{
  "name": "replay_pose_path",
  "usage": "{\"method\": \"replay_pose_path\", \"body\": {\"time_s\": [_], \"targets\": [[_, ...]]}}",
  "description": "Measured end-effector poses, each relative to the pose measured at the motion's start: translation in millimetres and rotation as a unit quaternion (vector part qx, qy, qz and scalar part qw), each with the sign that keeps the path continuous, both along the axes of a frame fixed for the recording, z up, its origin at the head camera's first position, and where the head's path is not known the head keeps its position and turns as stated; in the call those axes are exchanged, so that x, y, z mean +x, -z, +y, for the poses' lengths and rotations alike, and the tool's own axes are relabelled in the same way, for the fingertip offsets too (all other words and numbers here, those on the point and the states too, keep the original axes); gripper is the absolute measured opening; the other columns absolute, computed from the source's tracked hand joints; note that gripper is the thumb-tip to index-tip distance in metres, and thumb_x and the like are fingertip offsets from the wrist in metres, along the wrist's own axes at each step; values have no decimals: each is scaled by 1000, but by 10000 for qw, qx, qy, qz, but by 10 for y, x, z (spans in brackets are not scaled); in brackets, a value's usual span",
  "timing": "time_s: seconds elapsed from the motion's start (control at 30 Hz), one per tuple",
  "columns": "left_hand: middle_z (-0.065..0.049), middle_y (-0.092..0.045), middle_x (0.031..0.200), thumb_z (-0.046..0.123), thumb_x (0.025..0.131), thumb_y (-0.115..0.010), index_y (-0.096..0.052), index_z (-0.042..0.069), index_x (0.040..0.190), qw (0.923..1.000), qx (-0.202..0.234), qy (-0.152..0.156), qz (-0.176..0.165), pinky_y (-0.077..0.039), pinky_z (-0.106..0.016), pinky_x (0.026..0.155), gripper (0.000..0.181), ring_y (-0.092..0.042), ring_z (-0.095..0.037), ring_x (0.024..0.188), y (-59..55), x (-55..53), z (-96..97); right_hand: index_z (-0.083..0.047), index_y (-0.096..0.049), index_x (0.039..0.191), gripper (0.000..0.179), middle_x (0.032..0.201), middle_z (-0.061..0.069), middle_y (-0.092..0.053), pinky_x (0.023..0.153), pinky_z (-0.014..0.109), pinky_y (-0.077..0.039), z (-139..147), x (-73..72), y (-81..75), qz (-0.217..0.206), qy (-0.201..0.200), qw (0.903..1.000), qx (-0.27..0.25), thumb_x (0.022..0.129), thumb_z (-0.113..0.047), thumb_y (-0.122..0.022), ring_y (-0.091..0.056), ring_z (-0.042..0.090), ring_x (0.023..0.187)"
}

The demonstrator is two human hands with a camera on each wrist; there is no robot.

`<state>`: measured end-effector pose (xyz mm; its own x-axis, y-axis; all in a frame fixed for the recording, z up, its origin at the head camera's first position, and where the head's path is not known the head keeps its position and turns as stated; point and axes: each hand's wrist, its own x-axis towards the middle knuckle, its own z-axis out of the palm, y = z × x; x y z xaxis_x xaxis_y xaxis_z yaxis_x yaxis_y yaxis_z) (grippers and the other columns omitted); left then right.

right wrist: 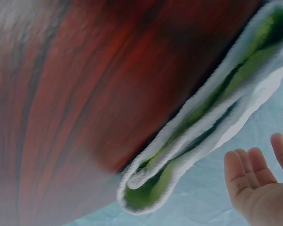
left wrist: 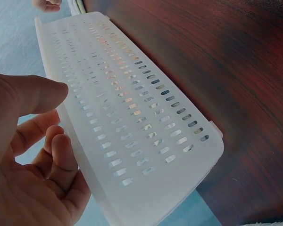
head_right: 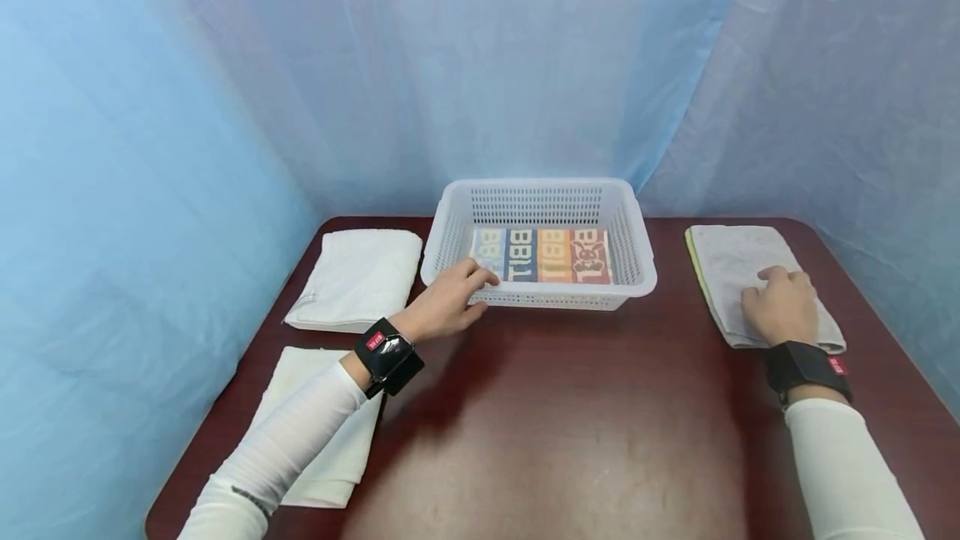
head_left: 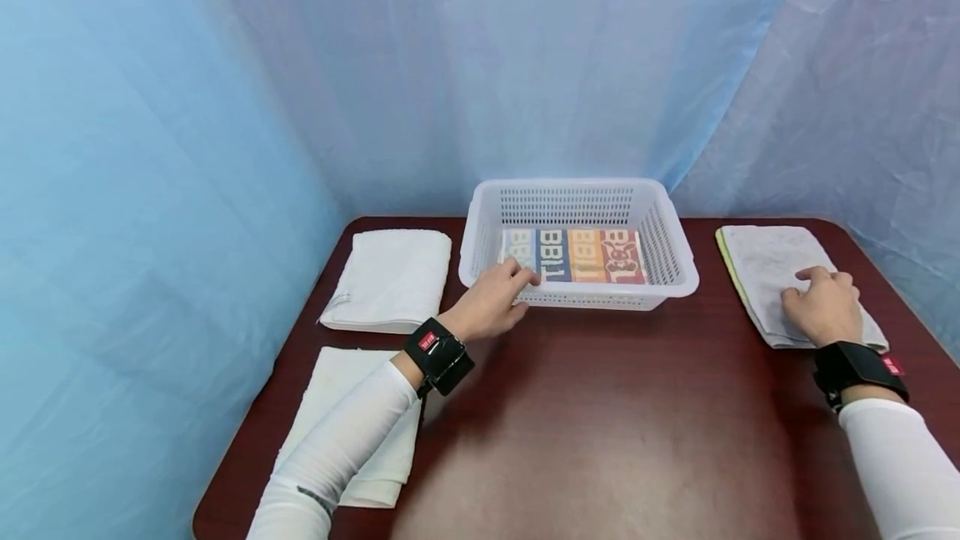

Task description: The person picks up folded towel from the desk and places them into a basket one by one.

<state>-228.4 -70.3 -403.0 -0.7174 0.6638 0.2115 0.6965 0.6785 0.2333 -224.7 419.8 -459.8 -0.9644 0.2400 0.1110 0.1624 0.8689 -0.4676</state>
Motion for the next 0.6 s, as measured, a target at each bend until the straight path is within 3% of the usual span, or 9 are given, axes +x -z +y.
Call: {"method": "replay_pose_path", "body": {"time_s": [0.33, 0.6], "targets": [[-9, -54, 107, 9, 93, -66, -58, 9, 127, 9999, 15, -59, -87, -43, -35, 83, 35, -51, -20, 90, 60, 13, -18, 18, -41, 130, 51, 124, 47, -25, 82, 68, -34, 112, -9, 77, -564, 163, 9983, -15, 93, -17, -49, -29, 61, 110], [-8, -54, 107, 10, 93, -66, -58, 9, 127, 9999, 82, -45, -38, -43, -34, 83, 34, -50, -19, 89, 55, -8, 0, 19, -38, 129, 58, 117, 50, -25, 75, 67, -36, 208, 12, 59, -920, 170, 9955, 131, 84, -14, -53, -30, 60, 101]]}}
